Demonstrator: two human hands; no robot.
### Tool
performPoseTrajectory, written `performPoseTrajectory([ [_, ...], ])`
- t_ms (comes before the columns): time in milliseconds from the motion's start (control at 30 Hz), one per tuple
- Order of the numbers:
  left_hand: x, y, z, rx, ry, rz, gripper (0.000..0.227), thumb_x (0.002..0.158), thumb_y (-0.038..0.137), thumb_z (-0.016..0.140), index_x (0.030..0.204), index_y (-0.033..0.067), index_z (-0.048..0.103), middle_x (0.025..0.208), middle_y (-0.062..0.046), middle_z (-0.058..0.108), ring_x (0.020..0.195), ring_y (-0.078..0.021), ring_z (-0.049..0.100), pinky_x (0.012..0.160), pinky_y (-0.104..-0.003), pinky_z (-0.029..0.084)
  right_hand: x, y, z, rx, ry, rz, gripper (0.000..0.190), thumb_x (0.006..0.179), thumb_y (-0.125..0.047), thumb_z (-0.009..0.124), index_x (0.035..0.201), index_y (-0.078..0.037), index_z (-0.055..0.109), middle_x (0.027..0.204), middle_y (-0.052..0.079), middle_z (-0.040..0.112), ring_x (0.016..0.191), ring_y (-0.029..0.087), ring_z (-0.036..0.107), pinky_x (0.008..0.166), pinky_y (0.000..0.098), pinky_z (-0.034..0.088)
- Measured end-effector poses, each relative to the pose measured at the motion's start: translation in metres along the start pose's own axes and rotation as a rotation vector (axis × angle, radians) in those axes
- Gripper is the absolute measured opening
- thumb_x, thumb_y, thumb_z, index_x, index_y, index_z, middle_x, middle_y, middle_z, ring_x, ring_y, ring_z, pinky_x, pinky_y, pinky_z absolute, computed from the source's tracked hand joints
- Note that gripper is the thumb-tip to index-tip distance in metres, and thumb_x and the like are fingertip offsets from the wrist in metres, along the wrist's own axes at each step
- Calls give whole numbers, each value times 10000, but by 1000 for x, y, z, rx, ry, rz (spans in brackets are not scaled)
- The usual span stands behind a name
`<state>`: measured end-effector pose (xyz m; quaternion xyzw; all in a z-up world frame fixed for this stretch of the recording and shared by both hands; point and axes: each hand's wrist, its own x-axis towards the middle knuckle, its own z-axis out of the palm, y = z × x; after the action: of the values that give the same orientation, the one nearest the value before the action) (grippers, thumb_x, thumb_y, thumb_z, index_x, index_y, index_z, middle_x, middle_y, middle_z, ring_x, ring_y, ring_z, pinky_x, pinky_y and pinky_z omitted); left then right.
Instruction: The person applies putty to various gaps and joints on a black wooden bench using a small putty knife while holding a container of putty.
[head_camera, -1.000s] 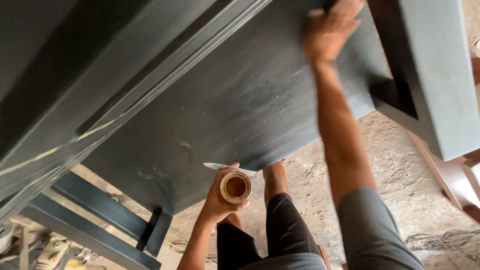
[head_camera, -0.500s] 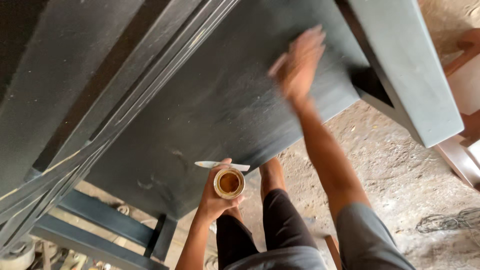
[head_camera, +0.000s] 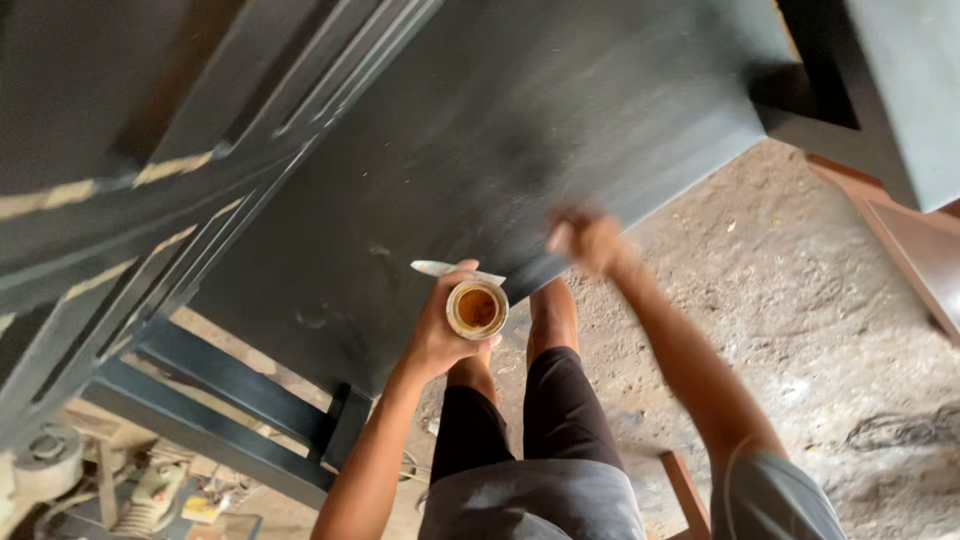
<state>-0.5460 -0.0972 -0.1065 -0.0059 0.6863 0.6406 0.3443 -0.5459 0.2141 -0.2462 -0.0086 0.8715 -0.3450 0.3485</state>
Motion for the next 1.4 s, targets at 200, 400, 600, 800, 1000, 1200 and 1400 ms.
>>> performPoseTrajectory([
  [200,-13,4,-19,66,-91,213,862,687,136,939,1401,77,460,1568,-208,484,1502,-361,459,1240,-467,394,-82,-156,8,932,31,-84,690,1079,-523,408,1516,11,430,1494,211,552,1417,324,516,1187,477,407],
  [400,-39,1,-24,-285,-163,119,864,720,236,935,1424,86,457,1544,-180,478,1406,-314,525,1218,-450,425,-97,-199,13,718,135,27,413,1067,-239,521,1385,20,574,1306,183,676,1212,296,662,1000,414,541],
  [600,-55,4,-25,-212,-270,128,890,685,294,963,1403,92,476,1581,-185,490,1497,-303,489,1251,-453,400,-106,-186,27,492,114,20,256,948,-43,663,1199,-1,634,1040,143,723,931,260,758,794,351,621],
  [800,-47,-1,-28,56,62,165,878,674,172,977,1390,100,473,1389,-115,604,1325,-260,617,1120,-400,524,-130,-196,-7,300,465,-73,216,963,51,618,1176,26,647,1030,169,679,845,255,704,705,356,579],
  [1000,-29,9,-42,84,406,162,777,687,85,958,1320,81,506,1282,-108,634,1217,-243,653,1044,-394,550,-141,-205,-20,207,302,-221,277,945,66,636,1213,4,673,1097,157,718,774,196,744,644,273,605],
  [1200,-11,17,-70,279,500,259,864,683,152,1000,1379,86,493,1345,-120,590,1251,-280,632,1051,-407,554,-161,-213,-65,-17,440,-221,263,1018,32,664,1277,-9,676,1042,129,702,773,165,695,589,271,566],
  [1400,-6,29,-63,435,479,376,936,676,180,1022,1446,169,490,1431,-84,541,1367,-307,517,1153,-448,479,-140,-276,-97,-259,427,-230,214,1024,-74,721,1235,-36,718,1002,101,700,624,128,610,459,256,484],
])
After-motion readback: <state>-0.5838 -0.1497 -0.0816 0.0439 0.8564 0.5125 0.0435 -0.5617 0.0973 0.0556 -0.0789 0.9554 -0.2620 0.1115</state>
